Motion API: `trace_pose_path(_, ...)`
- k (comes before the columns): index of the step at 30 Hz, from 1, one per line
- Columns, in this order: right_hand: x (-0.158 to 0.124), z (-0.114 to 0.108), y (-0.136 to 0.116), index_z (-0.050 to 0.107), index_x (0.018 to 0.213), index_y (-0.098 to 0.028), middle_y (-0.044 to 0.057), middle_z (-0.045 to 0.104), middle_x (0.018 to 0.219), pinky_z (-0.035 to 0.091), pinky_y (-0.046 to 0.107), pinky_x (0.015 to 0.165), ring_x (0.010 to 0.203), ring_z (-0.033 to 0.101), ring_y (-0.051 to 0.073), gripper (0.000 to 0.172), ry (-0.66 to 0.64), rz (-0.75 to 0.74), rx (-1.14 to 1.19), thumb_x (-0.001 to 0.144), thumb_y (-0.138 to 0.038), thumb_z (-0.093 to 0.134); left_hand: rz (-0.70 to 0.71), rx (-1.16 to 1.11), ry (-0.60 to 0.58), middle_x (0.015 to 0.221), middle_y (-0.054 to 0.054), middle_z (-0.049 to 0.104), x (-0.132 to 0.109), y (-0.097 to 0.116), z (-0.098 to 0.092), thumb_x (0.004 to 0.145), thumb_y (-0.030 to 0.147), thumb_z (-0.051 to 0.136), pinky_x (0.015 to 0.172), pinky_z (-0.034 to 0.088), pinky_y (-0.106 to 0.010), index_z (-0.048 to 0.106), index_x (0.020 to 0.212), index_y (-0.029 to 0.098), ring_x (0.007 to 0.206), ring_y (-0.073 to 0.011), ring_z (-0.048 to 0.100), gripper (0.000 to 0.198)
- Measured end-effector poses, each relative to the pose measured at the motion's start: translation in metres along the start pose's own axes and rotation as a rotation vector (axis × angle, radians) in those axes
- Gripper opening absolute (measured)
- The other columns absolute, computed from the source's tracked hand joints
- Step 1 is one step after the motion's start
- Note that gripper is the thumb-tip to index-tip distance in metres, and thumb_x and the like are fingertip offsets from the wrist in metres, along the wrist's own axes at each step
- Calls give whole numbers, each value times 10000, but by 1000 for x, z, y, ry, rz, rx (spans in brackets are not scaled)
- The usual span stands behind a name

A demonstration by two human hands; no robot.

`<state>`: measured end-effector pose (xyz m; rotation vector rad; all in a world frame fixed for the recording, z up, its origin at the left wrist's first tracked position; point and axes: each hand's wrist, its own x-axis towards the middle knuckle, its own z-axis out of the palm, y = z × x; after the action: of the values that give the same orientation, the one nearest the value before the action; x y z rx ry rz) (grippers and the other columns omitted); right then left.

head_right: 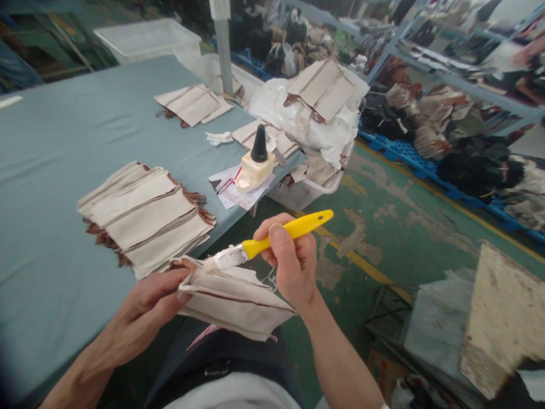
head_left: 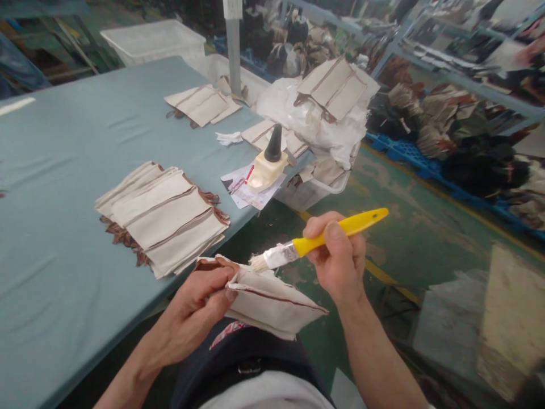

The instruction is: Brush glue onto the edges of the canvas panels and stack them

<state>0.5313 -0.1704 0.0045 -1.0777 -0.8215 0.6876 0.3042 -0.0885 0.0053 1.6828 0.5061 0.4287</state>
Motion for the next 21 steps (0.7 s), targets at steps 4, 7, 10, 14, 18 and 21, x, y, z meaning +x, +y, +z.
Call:
trace_pose_path(4, 11, 9, -4, 737, 814, -215, -49, 519, 603, 289, 228, 428, 475, 412, 87, 368, -164, 10, 26, 1054, -486, 669, -22, -29, -23, 748, -30, 709, -5, 1, -1, 1076, 316, 517, 643, 510, -200, 787, 873, 151, 671, -151, 619, 377)
trace_pose_path(7, 16, 21, 1, 739, 820, -204, -39, 562, 655, 326, 233, 449, 495, 429, 82, 359, -297, -38, -37, 1065, -453, 656, -46, -42, -34, 731, -31, 732, -6, 0, 1, 1067, 292, 518, 586, 486, -185, 789, 858, 143, 626, -139, 613, 373)
trace_pose_path(10, 18, 29, 6, 745, 851, -209, -29, 619, 706, 384, 233, 492, 525, 464, 85, 325, -316, -88, -64, 1075, -420, 643, -29, -37, 13, 681, -28, 699, -7, -2, 2, 1054, 285, 526, 558, 471, -185, 757, 781, 135, 582, -129, 568, 388)
trace_pose_path(14, 20, 27, 4, 733, 845, -218, -30, 628, 722, 398, 226, 494, 525, 463, 84, 342, -226, -82, -30, 1076, -454, 644, -9, -62, 64, 658, -24, 682, -10, -6, 2, 1043, 280, 539, 556, 465, -193, 771, 787, 138, 582, -135, 565, 374)
trace_pose_path(18, 23, 29, 0, 727, 823, -209, -31, 598, 678, 378, 229, 461, 506, 467, 91, 374, -321, -75, -90, 1071, -471, 628, -34, -67, 62, 641, -25, 661, -11, -8, 2, 1032, 311, 567, 548, 451, -204, 773, 774, 139, 577, -140, 546, 372)
trace_pose_path(21, 25, 34, 1, 741, 844, -211, -13, 644, 736, 388, 237, 471, 526, 487, 95, 353, -373, -111, -119, 1074, -447, 613, -68, -88, 71, 635, -26, 646, -11, -7, 2, 1031, 347, 579, 552, 447, -214, 748, 724, 144, 574, -139, 516, 405)
